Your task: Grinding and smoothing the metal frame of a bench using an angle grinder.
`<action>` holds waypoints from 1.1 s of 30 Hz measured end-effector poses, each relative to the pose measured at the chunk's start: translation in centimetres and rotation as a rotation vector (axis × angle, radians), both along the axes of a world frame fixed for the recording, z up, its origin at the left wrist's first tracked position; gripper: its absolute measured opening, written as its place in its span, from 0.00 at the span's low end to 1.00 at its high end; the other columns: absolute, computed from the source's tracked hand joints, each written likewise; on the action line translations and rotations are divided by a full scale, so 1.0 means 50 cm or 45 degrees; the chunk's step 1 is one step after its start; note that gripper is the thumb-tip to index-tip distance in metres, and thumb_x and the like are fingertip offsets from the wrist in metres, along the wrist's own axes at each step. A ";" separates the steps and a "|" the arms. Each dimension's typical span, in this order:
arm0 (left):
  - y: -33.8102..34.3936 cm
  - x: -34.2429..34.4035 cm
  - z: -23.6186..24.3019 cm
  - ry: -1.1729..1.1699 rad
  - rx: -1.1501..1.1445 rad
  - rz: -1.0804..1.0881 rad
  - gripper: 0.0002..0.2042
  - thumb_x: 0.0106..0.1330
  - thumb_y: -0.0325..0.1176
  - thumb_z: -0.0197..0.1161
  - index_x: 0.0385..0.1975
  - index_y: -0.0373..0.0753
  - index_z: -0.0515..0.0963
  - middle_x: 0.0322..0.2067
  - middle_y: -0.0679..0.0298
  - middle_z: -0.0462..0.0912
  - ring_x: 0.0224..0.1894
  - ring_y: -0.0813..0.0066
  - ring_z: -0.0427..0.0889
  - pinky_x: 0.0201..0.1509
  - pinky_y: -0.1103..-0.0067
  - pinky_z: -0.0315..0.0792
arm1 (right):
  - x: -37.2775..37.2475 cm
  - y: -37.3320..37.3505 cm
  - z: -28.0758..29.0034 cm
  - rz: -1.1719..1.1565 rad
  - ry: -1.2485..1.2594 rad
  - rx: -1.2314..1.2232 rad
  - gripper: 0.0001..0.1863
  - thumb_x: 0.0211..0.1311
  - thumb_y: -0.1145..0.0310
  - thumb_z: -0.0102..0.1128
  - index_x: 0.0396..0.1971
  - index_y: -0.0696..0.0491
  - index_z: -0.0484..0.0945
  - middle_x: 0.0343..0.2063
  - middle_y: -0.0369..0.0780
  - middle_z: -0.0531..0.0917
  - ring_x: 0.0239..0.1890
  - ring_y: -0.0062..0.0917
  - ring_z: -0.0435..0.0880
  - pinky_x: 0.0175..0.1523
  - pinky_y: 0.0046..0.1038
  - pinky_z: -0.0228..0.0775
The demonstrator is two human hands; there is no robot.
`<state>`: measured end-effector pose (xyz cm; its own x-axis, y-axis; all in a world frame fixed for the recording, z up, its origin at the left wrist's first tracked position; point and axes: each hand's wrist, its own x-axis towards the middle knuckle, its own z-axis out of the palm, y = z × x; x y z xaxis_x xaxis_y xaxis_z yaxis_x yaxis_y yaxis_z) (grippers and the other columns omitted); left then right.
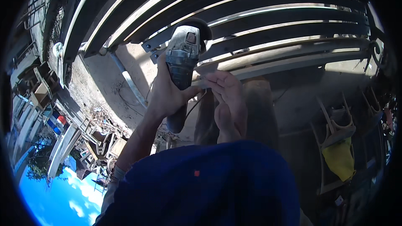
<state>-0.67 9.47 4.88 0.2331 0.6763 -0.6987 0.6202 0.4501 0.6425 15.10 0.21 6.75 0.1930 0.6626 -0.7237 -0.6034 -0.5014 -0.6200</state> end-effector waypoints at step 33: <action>0.230 -0.243 -0.212 0.381 0.304 -2.915 0.32 0.61 0.20 0.65 0.66 0.34 0.62 0.41 0.41 0.84 0.28 0.57 0.83 0.26 0.71 0.78 | -0.173 -0.241 0.196 0.217 1.374 1.392 0.04 0.52 0.78 0.63 0.28 0.57 0.76 0.28 0.42 0.79 0.34 0.38 0.75 0.44 0.39 0.69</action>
